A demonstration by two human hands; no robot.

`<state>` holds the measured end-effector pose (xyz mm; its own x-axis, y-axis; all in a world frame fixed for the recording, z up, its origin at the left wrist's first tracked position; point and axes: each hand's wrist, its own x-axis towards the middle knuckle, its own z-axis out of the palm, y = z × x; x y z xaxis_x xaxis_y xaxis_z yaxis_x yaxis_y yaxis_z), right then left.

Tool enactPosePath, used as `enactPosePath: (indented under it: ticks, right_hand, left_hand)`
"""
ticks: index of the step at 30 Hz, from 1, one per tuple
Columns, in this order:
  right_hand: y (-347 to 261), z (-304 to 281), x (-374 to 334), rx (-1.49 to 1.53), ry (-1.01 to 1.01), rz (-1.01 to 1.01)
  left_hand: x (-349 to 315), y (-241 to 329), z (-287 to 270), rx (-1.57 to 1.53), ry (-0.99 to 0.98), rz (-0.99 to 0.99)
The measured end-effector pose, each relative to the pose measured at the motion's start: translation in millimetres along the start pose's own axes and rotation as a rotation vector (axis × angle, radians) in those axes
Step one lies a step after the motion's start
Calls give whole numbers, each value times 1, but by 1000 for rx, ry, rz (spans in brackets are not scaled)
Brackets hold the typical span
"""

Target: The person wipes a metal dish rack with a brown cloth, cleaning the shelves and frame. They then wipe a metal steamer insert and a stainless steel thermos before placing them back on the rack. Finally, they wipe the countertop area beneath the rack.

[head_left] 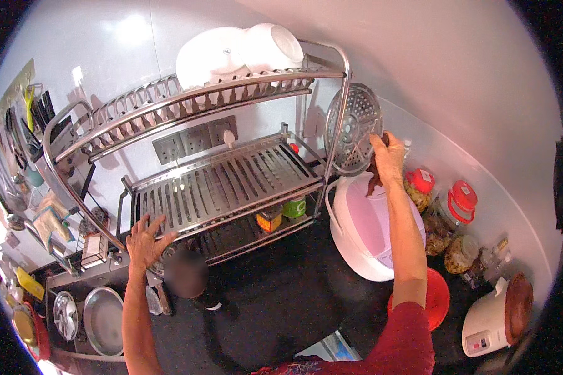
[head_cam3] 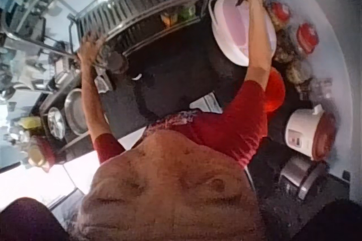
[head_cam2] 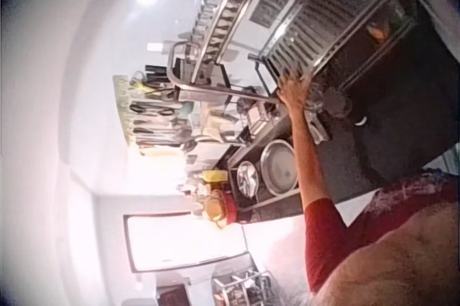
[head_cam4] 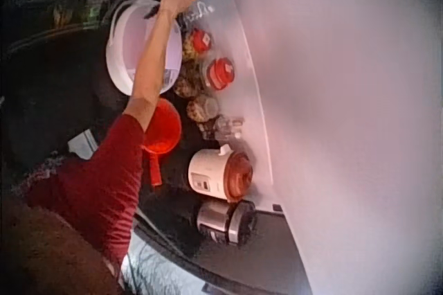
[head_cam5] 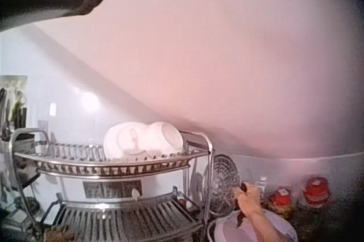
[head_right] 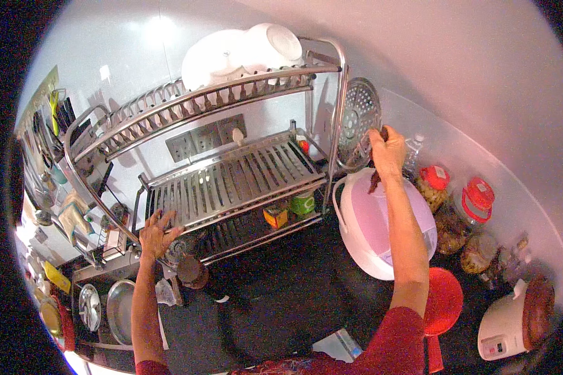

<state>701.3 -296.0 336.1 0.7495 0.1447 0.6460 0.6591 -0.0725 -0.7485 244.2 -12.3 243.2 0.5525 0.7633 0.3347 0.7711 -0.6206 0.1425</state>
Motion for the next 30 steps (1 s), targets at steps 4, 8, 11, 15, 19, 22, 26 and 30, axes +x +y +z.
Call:
enactPosePath:
  ticks: [4, 8, 11, 15, 19, 22, 26, 30]
  right_hand:
    - [-21, -40, -22, 246, -43, 29]
    - [-49, -78, -52, 188, -46, 178]
    - [-76, -99, -80, 217, -119, 262]
    - [-100, -112, -111, 411, -173, 254]
    - [-116, -121, -161, 676, -241, 380]
    - [-122, -103, -203, 723, -326, 429]
    - [-123, -66, -261, 758, -425, 600]
    - [-113, -57, -280, 604, -47, 577]
  left_hand:
    - [-4, -6, 4, 8, 58, 47]
    - [-1, -5, 2, 5, 13, 33]
    - [-4, -3, -4, 15, 6, 50]
    - [-3, -11, -20, -17, 301, 387]
    - [-66, 54, -79, -763, 316, 411]
    - [-131, 90, -73, -1573, 63, 194]
    - [-162, 100, -46, -2081, -405, -151]
    - [-182, 93, -45, -2210, -309, -289]
